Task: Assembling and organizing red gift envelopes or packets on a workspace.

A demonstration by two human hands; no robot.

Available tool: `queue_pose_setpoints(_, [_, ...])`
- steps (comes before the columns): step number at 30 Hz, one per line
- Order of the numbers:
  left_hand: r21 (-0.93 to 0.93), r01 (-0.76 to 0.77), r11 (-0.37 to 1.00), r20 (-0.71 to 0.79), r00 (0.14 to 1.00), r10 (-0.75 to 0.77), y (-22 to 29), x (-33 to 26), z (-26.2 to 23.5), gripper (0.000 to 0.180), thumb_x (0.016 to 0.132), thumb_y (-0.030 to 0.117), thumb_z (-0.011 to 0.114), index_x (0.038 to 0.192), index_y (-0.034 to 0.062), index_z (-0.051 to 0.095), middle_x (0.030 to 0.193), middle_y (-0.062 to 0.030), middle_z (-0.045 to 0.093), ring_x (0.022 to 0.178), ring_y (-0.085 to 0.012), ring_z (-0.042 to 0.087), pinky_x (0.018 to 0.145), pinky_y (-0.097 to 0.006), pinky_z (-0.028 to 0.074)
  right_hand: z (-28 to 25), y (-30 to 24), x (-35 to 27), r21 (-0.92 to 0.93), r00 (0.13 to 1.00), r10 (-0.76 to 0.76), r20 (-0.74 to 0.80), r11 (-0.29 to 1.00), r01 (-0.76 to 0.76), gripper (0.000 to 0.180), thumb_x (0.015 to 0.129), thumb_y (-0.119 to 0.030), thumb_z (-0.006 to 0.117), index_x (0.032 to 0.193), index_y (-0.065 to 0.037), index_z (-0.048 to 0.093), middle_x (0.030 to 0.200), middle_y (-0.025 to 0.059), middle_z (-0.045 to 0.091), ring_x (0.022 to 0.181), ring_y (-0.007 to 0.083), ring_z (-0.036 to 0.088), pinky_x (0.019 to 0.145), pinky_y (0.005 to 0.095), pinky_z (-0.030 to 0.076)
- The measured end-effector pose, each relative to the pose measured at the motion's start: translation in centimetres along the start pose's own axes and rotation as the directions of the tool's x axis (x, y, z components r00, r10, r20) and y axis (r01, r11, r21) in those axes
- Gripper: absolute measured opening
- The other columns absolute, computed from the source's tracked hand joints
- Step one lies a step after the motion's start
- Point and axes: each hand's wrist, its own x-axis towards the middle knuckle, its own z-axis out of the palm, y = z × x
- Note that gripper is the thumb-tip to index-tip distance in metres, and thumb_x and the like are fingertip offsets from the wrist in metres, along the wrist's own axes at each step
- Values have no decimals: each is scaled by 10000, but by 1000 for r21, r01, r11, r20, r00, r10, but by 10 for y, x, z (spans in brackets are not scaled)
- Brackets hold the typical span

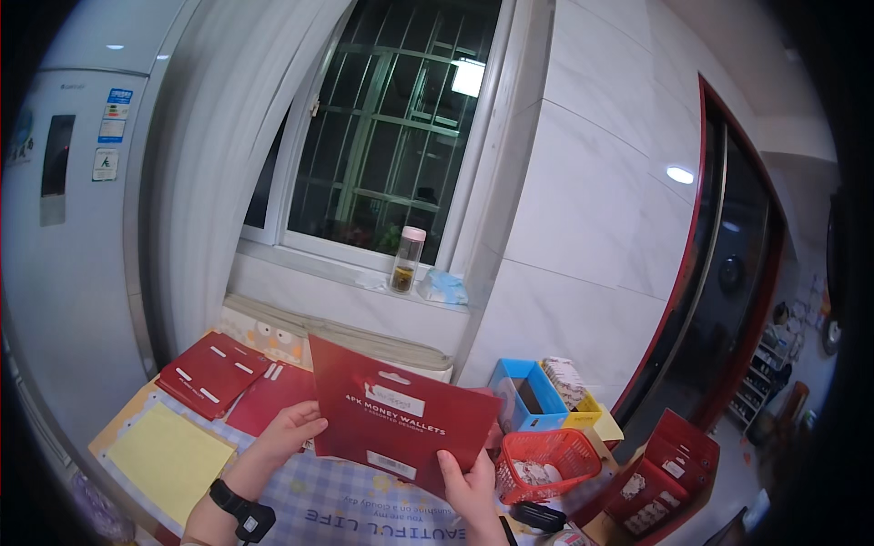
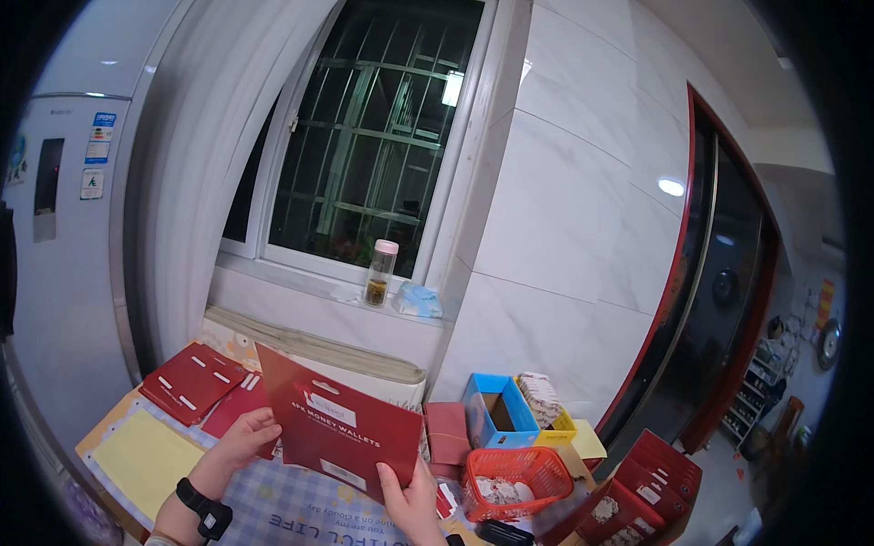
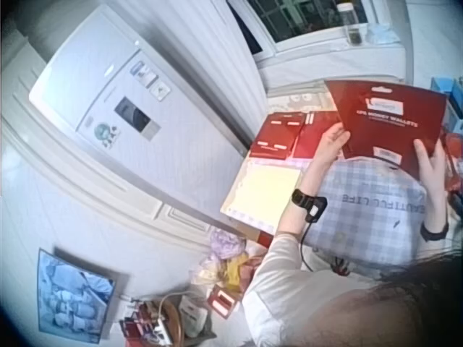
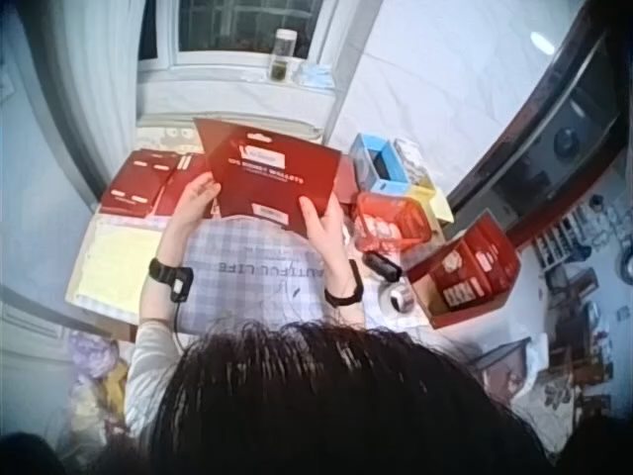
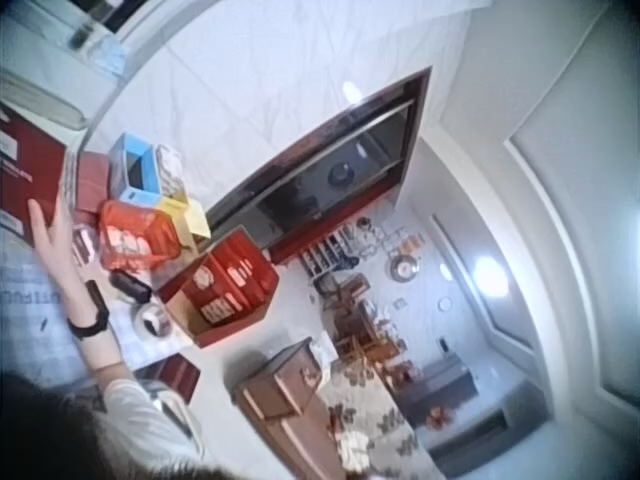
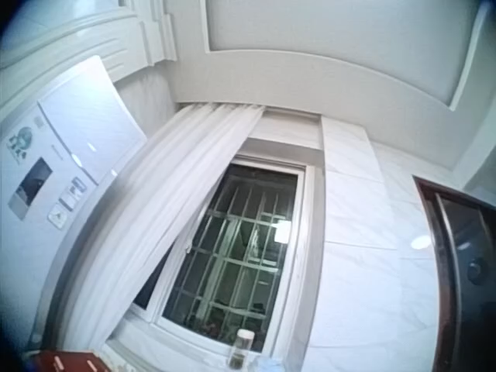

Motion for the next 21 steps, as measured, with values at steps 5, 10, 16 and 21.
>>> queue_pose_setpoints(5, [586, -330, 740, -166, 846, 507, 30, -12, 3, 539, 680, 116, 664, 1158, 20, 433, 1099, -104, 521, 1030, -201, 484, 876, -319, 380, 2, -19, 6, -623, 896, -414, 161, 661, 418, 303, 667, -10, 602, 965, -56, 584, 807, 51, 546, 721, 254, 542, 650, 352, 423])
queue_pose_setpoints(10, [883, -446, 148, 222, 673, 705, 73, -47, 37, 484, 552, 127, 727, 999, 73, 551, 988, -89, 552, 938, -262, 513, 814, -338, 379, 16, -37, 4, -756, 819, -449, 357, 376, 536, 398, 634, -54, 576, 1007, -187, 618, 773, 0, 477, 722, 161, 494, 671, 302, 368])
queue_pose_setpoints(16, [843, -517, 148, 403, 790, 462, 74, -50, 47, 256, 596, 189, 732, 807, 90, 625, 805, -7, 604, 829, -168, 564, 823, -339, 370, 21, -33, -3, -791, 791, -471, 390, 268, 550, 438, 656, -97, 557, 1055, -270, 614, 722, -24, 409, 681, 125, 432, 647, 274, 335])
queue_pose_setpoints(21, [764, -586, 268, 602, 798, 28, 72, -44, 38, 366, 745, 329, 625, 988, 58, 588, 1018, -72, 572, 1053, -230, 484, 951, -376, 276, 22, -33, -4, -772, 774, -489, 401, 274, 573, 422, 662, -101, 556, 1051, -255, 616, 723, -29, 405, 677, 122, 427, 638, 271, 332])
